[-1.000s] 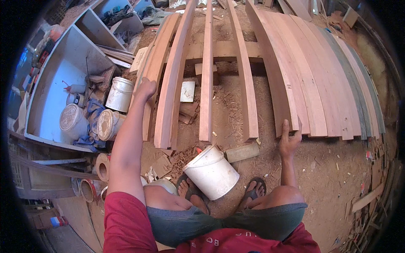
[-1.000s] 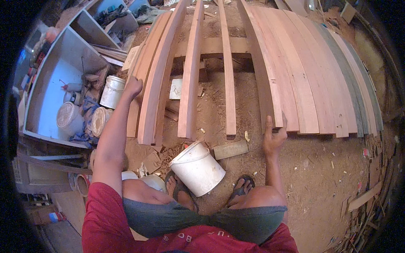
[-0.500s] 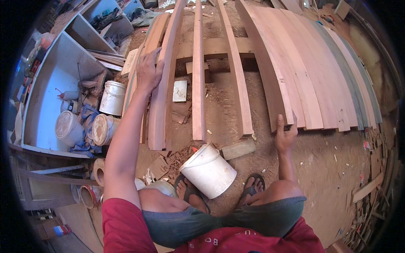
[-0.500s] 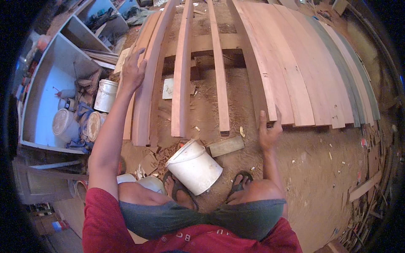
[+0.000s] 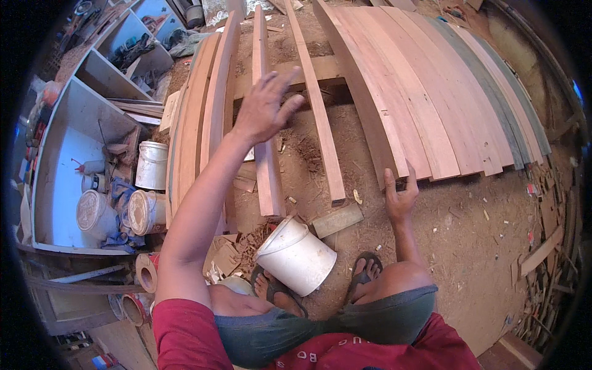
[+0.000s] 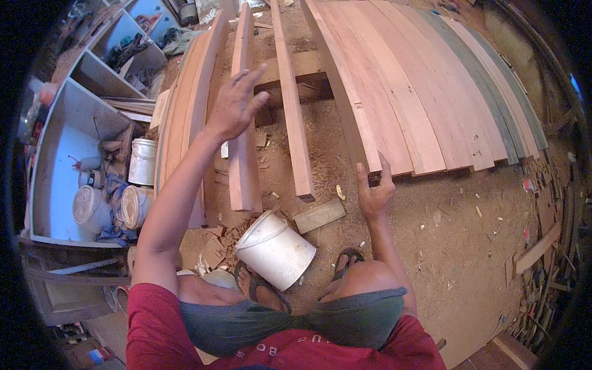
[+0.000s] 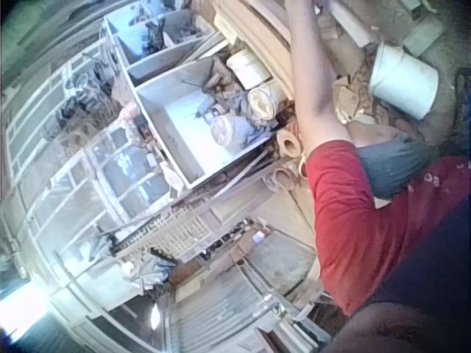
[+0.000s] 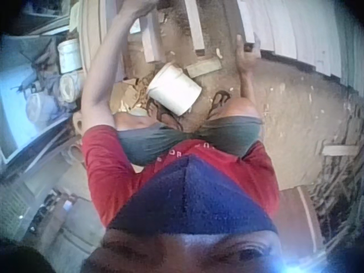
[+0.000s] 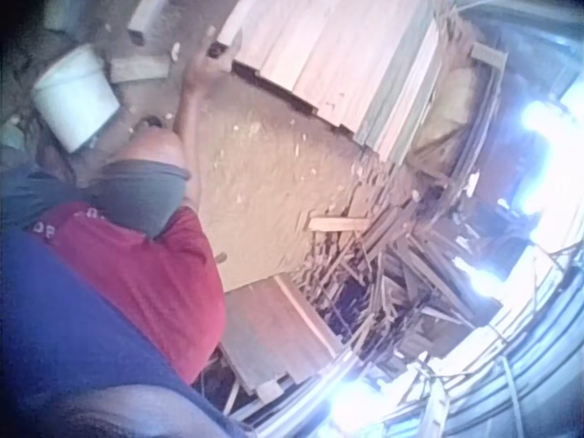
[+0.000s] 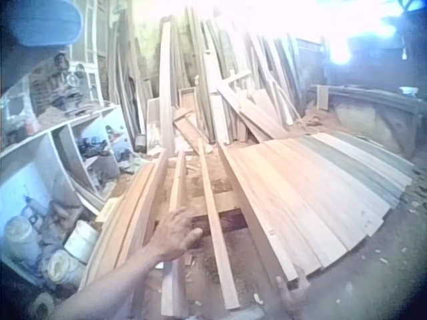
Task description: The person organizes several long wooden planks on the floor, aligns them side by side, and applies wood glue from a plastic bottle along the edges.
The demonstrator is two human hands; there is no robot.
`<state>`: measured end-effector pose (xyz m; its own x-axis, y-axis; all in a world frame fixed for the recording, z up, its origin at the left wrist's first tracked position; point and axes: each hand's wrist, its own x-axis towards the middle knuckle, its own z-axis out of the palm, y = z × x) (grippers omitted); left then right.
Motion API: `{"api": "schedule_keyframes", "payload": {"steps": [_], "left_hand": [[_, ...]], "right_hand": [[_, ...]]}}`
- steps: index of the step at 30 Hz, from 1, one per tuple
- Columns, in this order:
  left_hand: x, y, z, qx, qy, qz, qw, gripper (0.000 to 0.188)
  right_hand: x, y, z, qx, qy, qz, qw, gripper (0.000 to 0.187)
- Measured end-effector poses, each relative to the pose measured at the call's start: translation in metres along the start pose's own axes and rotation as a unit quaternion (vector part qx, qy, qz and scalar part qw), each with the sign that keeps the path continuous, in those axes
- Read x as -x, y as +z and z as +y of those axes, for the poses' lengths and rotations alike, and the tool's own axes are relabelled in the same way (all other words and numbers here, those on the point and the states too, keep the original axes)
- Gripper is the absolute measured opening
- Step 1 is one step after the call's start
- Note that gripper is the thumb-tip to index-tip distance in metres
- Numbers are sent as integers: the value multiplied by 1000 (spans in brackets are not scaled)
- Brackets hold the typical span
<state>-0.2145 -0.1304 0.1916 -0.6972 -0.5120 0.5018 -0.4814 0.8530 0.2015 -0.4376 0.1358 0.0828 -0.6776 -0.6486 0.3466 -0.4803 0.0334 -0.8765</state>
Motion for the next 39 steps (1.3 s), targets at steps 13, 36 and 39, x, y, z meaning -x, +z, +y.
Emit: {"api": "schedule_keyframes", "payload": {"steps": [13,36,39], "left_hand": [[-49,27,73,59,71,-62,994,62],[-44,-108,7,254,-134,181,941,79],[-41,-113,3,244,-149,182,941,75]], "right_hand": [[9,1,13,55,45,-19,997,57],[-51,-116,97,467,-131,-8,875,59],[-61,-114,110,459,-155,-18,875,52]]}}
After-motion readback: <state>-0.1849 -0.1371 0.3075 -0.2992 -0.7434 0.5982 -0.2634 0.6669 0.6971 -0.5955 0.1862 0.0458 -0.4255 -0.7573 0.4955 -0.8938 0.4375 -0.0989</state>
